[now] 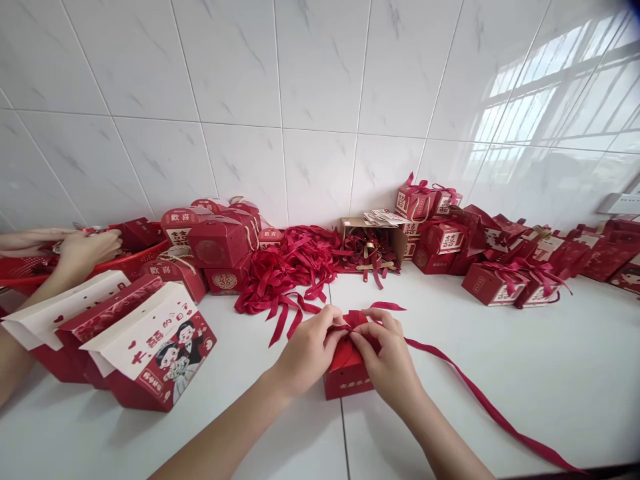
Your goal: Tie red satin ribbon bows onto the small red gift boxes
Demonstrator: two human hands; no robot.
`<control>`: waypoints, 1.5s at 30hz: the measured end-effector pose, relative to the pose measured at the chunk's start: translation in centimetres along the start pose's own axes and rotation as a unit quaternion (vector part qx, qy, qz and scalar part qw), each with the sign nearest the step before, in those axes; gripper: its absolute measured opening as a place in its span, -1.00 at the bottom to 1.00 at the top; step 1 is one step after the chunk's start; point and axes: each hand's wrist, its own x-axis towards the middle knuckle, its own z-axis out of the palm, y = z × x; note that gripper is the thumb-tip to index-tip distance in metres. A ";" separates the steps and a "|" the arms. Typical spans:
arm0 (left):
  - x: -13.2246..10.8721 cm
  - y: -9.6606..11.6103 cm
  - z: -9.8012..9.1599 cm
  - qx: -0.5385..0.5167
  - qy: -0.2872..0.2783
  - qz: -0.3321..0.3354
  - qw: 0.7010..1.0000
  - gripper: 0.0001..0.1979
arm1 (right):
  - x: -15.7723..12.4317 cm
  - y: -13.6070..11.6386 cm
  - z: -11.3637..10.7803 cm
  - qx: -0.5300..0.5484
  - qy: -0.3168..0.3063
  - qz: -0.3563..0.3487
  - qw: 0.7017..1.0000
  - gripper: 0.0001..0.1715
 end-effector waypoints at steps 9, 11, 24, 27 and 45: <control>0.6 -0.4 0.5 -0.161 0.024 -0.062 0.985 -0.84 | 0.9 -0.5 -1.1 0.132 -0.141 0.049 0.980 -0.62; 0.7 -0.4 0.5 -0.168 0.063 -0.071 0.981 -0.79 | 0.8 -0.5 -0.6 0.156 -0.111 0.074 0.979 -0.60; 0.5 0.4 -1.8 -0.068 -0.076 -0.126 0.987 -0.82 | -0.3 -1.3 -1.1 0.096 -0.070 0.055 0.991 -0.60; 0.6 0.7 -2.7 -0.073 -0.102 -0.114 0.986 -0.87 | -0.9 -1.0 -1.8 0.036 -0.072 -0.011 0.997 -0.72; 1.9 2.8 -4.5 -0.079 -0.199 -0.124 0.969 -0.93 | 3.2 -3.0 -5.9 -0.025 -0.257 -0.189 0.947 -0.63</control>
